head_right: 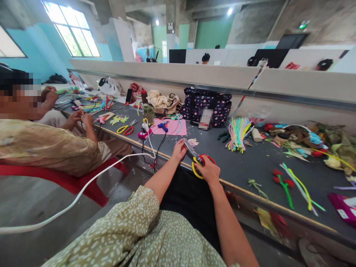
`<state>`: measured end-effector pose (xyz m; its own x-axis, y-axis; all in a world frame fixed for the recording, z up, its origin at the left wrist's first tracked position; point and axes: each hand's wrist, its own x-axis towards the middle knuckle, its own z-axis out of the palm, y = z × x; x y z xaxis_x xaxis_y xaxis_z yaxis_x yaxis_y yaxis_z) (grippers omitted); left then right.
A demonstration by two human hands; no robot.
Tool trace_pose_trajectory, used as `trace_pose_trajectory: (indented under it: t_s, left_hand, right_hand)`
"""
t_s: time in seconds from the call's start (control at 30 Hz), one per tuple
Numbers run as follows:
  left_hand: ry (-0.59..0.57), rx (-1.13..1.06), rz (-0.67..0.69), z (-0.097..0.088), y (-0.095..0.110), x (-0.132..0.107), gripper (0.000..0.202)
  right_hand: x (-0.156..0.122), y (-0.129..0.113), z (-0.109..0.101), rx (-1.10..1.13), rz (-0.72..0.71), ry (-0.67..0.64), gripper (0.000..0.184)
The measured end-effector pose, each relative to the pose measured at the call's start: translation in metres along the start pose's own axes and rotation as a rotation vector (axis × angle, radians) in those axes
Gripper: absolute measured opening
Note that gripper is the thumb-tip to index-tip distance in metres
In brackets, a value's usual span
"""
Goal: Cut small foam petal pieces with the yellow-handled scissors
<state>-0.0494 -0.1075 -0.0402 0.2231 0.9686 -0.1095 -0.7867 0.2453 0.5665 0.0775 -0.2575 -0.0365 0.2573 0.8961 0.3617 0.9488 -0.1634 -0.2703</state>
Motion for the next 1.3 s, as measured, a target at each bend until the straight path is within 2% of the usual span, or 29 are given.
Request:
trace_pose_trajectory:
  t_s: [0.2, 0.53, 0.83, 1.3]
  left_hand:
    - [-0.006, 0.002, -0.013, 0.0, 0.001, -0.002, 0.012]
    - [-0.031, 0.036, 0.007, -0.003, -0.004, 0.003, 0.016]
    - [-0.014, 0.112, 0.024, -0.001, -0.002, 0.001, 0.012]
    - [-0.004, 0.071, 0.013, 0.006, 0.003, -0.007, 0.017]
  right_hand:
    - [0.002, 0.004, 0.004, 0.019, 0.043, 0.004, 0.057]
    - [0.0, 0.004, 0.004, 0.013, 0.005, 0.008, 0.055]
    - [0.001, 0.002, 0.004, 0.015, 0.021, 0.012, 0.055]
    - [0.0, 0.001, 0.002, 0.029, 0.032, 0.018, 0.053]
